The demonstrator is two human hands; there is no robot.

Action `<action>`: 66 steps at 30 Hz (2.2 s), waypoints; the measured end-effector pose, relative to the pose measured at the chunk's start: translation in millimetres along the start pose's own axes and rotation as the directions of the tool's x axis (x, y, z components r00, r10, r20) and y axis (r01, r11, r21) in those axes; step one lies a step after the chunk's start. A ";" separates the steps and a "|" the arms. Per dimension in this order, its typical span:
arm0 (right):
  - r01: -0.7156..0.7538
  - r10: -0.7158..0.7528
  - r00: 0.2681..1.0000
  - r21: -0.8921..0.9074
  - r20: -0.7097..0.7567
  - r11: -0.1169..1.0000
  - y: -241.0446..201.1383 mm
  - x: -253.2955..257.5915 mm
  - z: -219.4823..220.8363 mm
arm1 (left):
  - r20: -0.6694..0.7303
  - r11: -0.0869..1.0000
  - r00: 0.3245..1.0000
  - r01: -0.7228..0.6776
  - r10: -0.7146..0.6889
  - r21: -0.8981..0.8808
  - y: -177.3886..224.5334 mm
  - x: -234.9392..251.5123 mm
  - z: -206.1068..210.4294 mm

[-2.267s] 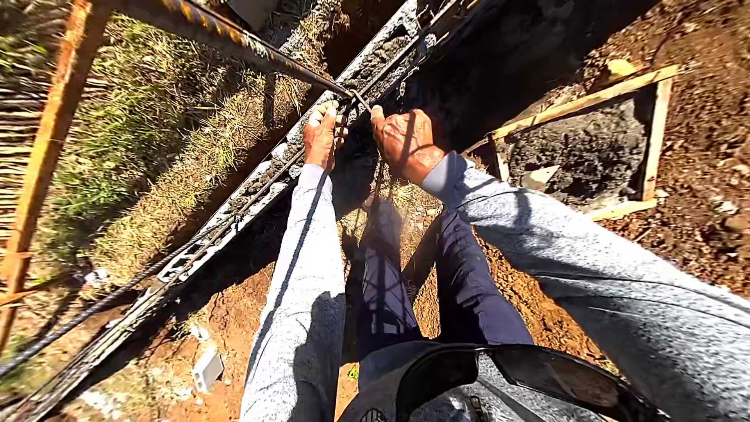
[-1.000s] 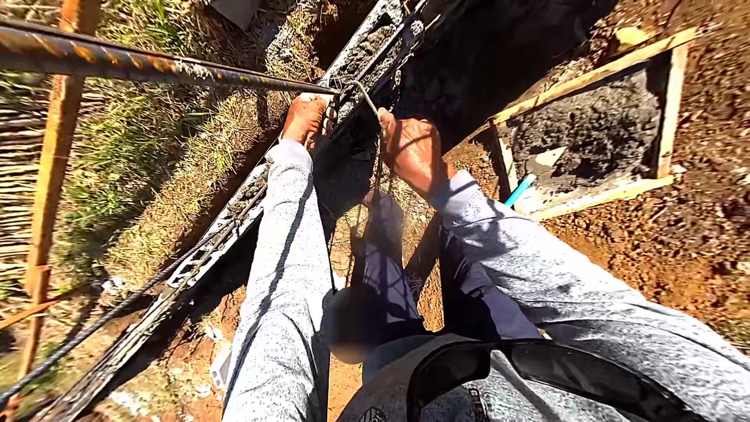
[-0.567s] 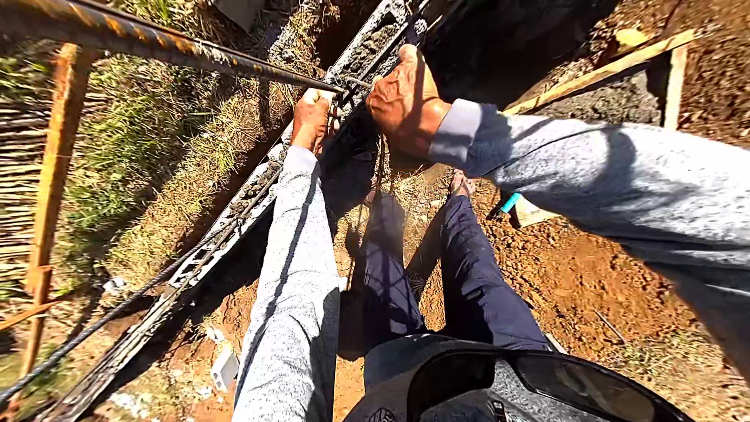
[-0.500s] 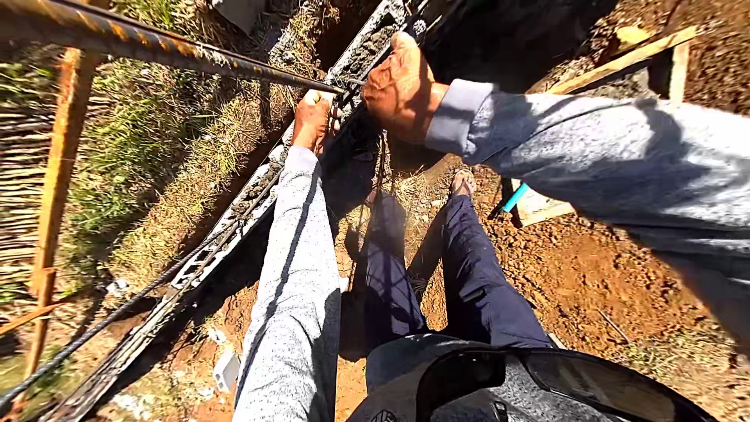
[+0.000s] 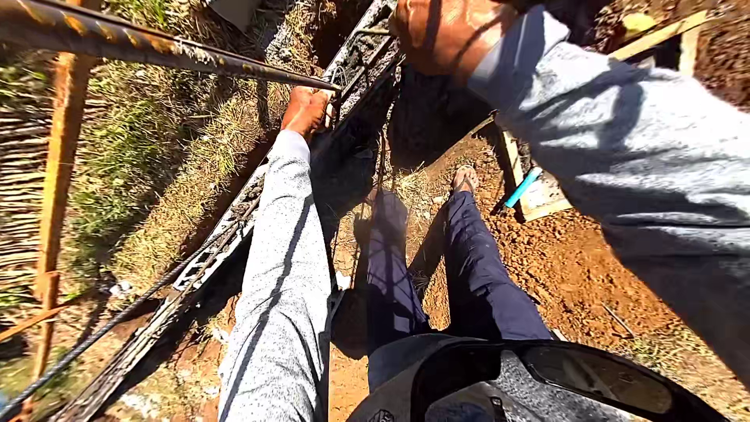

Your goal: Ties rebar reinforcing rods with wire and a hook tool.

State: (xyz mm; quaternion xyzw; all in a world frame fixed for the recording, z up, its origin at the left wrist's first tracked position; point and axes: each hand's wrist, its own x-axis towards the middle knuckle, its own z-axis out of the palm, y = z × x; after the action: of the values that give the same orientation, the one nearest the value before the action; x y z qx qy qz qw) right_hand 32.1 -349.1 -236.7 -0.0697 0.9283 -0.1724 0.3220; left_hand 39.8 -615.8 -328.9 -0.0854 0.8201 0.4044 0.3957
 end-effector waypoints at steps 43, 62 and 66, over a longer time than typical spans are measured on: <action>-0.128 0.035 0.988 0.921 0.151 -0.367 -49.7 -111.0 215.8 | 0.057 0.957 0.998 0.023 -0.041 0.288 12.1 4.8 -14.8; -0.110 0.245 0.965 0.993 0.097 0.042 -91.4 -87.9 199.0 | 0.115 0.887 0.993 -0.079 0.029 0.454 23.4 10.8 -20.2; -0.121 0.194 0.973 0.992 0.122 -0.017 -95.7 -86.5 195.2 | 0.135 0.881 0.990 -0.093 0.034 0.465 31.6 9.5 -21.4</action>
State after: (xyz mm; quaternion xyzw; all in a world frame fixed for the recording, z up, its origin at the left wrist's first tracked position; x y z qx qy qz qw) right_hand 223.0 -471.1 -295.2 0.2868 0.5451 -0.7400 0.2702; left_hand 6.5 -608.9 -309.2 0.0650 0.8701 0.2110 0.4407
